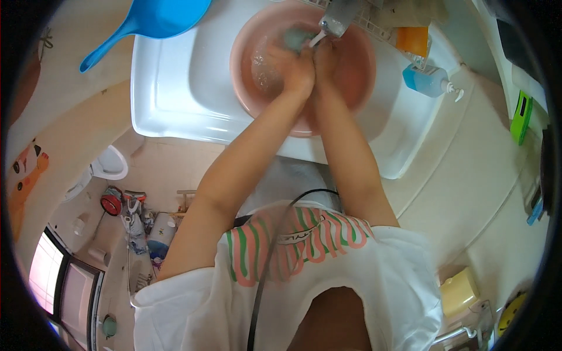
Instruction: The person carries dirty water in a basin to dump into the toilet, then washes a cleaning cloth by hand inside a plastic basin placed within a bathroom sink.
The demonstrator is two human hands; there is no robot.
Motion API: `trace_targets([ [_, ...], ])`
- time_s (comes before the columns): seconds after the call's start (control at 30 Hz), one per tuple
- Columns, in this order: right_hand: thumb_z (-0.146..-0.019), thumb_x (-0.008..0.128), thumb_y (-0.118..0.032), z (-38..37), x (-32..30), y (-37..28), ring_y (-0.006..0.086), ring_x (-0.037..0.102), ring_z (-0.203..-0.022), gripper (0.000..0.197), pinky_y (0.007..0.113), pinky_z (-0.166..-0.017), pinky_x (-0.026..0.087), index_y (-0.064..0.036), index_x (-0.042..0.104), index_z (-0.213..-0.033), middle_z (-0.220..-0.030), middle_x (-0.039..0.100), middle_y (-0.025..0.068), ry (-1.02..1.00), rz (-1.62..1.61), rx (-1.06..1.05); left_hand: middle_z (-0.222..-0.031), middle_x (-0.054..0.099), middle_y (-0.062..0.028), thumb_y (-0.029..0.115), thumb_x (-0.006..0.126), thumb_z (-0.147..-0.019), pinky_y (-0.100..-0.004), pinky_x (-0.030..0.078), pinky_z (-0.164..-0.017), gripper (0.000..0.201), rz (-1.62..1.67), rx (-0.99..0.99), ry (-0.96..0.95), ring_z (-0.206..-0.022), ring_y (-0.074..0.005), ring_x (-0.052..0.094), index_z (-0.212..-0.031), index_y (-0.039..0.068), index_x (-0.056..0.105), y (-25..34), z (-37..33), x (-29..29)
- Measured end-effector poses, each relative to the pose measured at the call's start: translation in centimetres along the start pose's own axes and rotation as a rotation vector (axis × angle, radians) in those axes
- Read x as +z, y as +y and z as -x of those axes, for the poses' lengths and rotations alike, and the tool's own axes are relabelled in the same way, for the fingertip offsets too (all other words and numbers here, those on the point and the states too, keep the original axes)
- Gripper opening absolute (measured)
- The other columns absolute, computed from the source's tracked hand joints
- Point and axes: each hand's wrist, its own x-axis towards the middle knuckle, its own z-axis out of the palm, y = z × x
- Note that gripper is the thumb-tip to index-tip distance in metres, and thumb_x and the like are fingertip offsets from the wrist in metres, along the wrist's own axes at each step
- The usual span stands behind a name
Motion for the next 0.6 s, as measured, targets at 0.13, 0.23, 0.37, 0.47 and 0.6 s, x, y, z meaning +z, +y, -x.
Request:
trace_targets([
  [0.13,-0.095,0.054,-0.030,3.7,-0.7,1.3,0.0253,0.055,-0.110,0.042,0.038,-0.089,0.046,-0.0027,0.052,-0.127,-0.119,0.059,0.0152,-0.087,0.126,-0.215,-0.118,0.056,-0.0203,0.013,0.068,-0.084,-0.0406,0.045,-0.091,0.050,0.444,-0.273,-0.100,-0.107,-0.0308,0.055,-0.127,-0.004,0.048,-0.7,-2.4,-1.2],
  [0.23,-0.092,0.060,-0.022,6.3,-0.7,0.8,0.0225,0.052,-0.116,0.046,0.035,-0.094,0.044,-0.0035,0.048,-0.133,-0.130,0.054,0.0106,-0.217,-0.049,-0.336,-0.111,0.061,-0.0167,0.007,0.065,-0.084,-0.0374,0.049,-0.079,0.036,0.583,-0.405,-0.208,-0.098,-0.0252,0.059,-0.118,-0.003,0.059,-0.7,-4.1,-2.6],
  [0.37,-0.088,0.066,-0.020,3.2,-1.3,0.9,0.0200,0.059,-0.106,0.044,0.029,-0.088,0.047,-0.0016,0.055,-0.127,-0.119,0.061,0.0069,-0.452,-0.388,0.009,-0.106,0.064,-0.0143,0.009,0.054,-0.090,-0.0374,0.052,-0.075,0.030,0.451,-0.510,-0.395,-0.089,-0.0240,0.061,-0.117,-0.002,0.061,1.9,-4.1,-3.8],
  [0.47,-0.088,0.067,-0.021,0.0,0.4,2.5,0.0177,0.061,-0.098,0.040,0.029,-0.083,0.049,-0.0017,0.059,-0.122,-0.110,0.064,0.0066,-0.243,-0.071,-0.190,-0.106,0.064,-0.0114,0.019,0.047,-0.095,-0.0371,0.054,-0.076,0.032,0.409,-0.580,-0.478,-0.089,-0.0236,0.063,-0.115,-0.001,0.062,3.6,-4.8,-3.7],
  [0.6,-0.091,0.065,-0.030,1.8,3.7,-0.8,0.0169,0.062,-0.089,0.039,0.032,-0.076,0.050,-0.0015,0.061,-0.116,-0.103,0.066,0.0059,-0.159,-0.193,-0.464,-0.116,0.060,-0.0106,0.041,0.041,-0.100,-0.0381,0.054,-0.073,0.048,0.513,-0.689,-0.455,-0.100,-0.0247,0.060,-0.132,0.006,0.050,1.6,-5.9,-4.3],
])
